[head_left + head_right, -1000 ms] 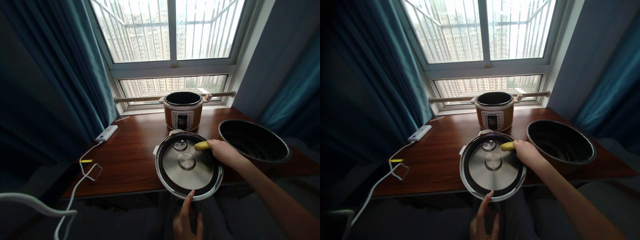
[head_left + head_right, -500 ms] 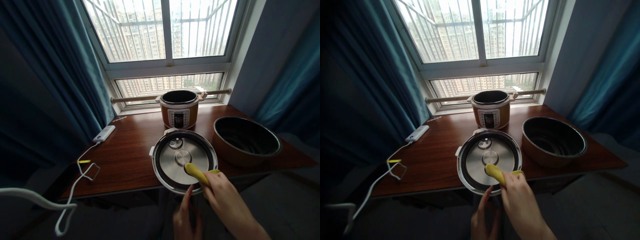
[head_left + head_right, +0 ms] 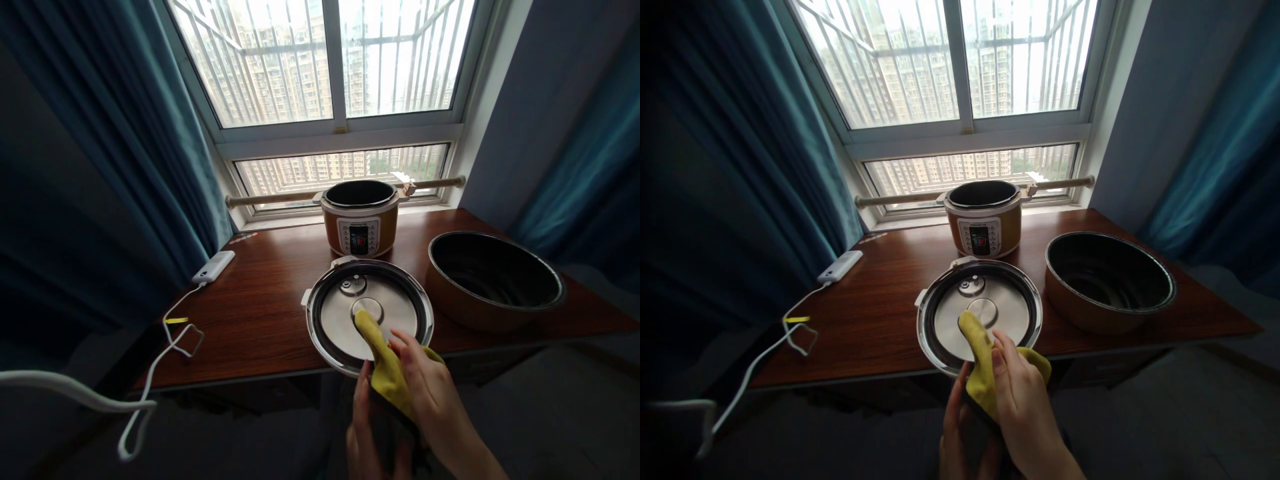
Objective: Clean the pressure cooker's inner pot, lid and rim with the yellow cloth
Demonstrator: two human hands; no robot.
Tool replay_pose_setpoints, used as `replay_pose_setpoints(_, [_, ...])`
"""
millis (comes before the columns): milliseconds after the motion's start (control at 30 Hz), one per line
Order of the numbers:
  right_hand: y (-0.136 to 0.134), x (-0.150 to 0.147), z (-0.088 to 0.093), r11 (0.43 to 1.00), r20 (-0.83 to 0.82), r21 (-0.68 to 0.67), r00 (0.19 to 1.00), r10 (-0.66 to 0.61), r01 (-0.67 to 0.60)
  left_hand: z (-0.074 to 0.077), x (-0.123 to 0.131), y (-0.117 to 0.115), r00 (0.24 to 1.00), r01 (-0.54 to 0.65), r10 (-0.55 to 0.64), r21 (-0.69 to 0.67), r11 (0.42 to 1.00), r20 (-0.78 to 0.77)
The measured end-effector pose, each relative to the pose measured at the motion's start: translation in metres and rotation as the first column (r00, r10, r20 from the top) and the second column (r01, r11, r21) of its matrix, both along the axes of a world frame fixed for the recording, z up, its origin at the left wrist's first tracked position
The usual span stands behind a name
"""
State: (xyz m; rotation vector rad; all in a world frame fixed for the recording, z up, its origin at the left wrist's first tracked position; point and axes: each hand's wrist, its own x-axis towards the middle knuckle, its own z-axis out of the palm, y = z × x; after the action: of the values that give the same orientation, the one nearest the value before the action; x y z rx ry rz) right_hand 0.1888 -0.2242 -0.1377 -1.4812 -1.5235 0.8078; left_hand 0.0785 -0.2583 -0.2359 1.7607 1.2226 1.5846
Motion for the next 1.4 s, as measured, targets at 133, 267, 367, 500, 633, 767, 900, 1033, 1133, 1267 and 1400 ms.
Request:
replay_pose_setpoints(133, [0.002, 0.003, -0.008, 0.995, -0.008, 0.096, 1.000, 0.029, -0.028, 0.014, -0.004, 0.002, 0.995, 0.009, 0.009, 0.187, 0.982, -0.099])
replay_pose_setpoints(267, [0.006, 0.007, -0.015, 0.981, 0.076, 0.172, 0.994, 0.072, -0.084, 0.035, -0.011, 0.011, 0.971, -0.015, 0.066, 0.216, 0.976, -0.231])
replay_pose_setpoints(367, [0.011, 0.012, -0.018, 0.970, 0.127, 0.232, 0.991, 0.047, -0.076, 0.048, -0.027, 0.022, 0.956, -0.074, 0.143, 0.261, 0.962, -0.255])
replay_pose_setpoints(500, [0.018, 0.021, -0.022, 0.939, 0.228, 0.337, 0.974, -0.006, -0.073, 0.053, -0.058, 0.041, 0.924, -0.270, 0.314, 0.212, 0.939, -0.218])
replay_pose_setpoints(633, [0.019, 0.026, -0.029, 0.913, 0.364, 0.372, 0.931, 0.025, -0.170, 0.054, -0.082, 0.056, 0.820, -0.490, 0.507, 0.133, 0.862, -0.264])
replay_pose_setpoints(767, [0.016, 0.027, -0.038, 0.888, 0.396, 0.424, 0.918, -0.004, -0.179, 0.060, -0.074, 0.051, 0.726, -0.491, 0.599, 0.355, 0.795, -0.337])
replay_pose_setpoints(900, [0.016, 0.026, -0.043, 0.867, 0.392, 0.462, 0.920, -0.009, -0.189, 0.064, -0.045, 0.042, 0.777, -0.060, 0.289, 0.392, 0.918, -0.559])
replay_pose_setpoints(1033, [0.018, 0.025, -0.043, 0.843, 0.353, 0.503, 0.936, -0.002, -0.188, 0.061, -0.043, 0.055, 0.697, -0.007, 0.180, 0.244, 0.970, -0.694])
replay_pose_setpoints(1133, [0.020, 0.025, -0.042, 0.839, 0.314, 0.515, 0.949, 0.008, -0.177, 0.057, -0.067, 0.075, 0.748, 0.007, 0.122, 0.191, 0.981, -0.653])
replay_pose_setpoints(1267, [0.021, 0.027, -0.039, 0.842, 0.288, 0.511, 0.957, 0.024, -0.175, 0.053, -0.110, 0.109, 0.838, 0.141, -0.099, 0.038, 0.989, -0.537])
replay_pose_setpoints(1400, [0.024, 0.028, -0.035, 0.838, 0.289, 0.507, 0.956, 0.057, -0.203, 0.052, -0.137, 0.148, 0.885, 0.228, -0.251, -0.106, 0.968, -0.392])
